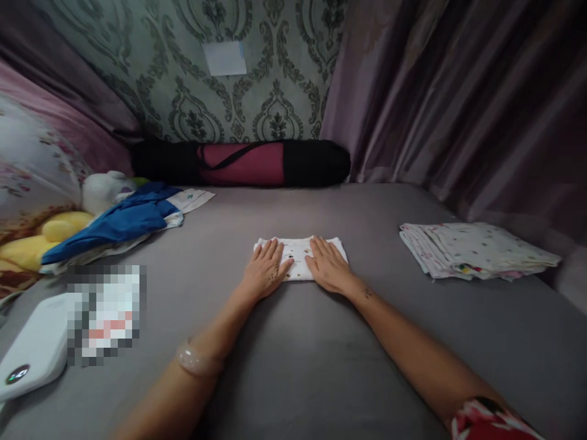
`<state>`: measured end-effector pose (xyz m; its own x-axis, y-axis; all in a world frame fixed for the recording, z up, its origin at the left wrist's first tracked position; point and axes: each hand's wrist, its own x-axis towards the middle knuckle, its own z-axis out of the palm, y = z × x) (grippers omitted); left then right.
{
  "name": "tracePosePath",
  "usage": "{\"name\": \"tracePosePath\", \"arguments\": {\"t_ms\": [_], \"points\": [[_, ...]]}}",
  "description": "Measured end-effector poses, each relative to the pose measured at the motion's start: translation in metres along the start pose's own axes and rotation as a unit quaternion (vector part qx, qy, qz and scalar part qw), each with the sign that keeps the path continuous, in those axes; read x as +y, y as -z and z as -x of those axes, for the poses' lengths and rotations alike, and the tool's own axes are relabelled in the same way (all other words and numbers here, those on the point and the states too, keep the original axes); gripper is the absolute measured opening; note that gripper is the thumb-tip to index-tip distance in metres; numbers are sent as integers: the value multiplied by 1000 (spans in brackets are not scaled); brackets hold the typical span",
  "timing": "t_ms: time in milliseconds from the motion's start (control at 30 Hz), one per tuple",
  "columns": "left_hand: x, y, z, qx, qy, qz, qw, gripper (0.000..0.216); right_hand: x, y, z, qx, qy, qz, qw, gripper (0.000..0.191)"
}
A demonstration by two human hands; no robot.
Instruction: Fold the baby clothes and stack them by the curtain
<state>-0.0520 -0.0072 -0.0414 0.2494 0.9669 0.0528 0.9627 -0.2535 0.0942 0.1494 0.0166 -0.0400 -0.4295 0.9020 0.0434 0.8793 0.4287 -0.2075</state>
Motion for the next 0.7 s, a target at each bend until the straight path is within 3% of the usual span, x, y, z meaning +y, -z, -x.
{"name": "tracePosePath", "arguments": {"t_ms": [200,400,567,700], "points": [[-4,9,-5,-12,-9,-1,1000,60,1,6,-4,-7,-2,-37,999,65],[-27,29,-30,-27,-27,69,997,32,25,23,-10,64,-10,-9,998,38],[-47,29,-42,-20,83,110,990,38,52,27,-15,81,-37,-9,996,26],[-54,29,-41,-28,92,126,987,34,62,24,-17,75,-47,-6,996,28]]}}
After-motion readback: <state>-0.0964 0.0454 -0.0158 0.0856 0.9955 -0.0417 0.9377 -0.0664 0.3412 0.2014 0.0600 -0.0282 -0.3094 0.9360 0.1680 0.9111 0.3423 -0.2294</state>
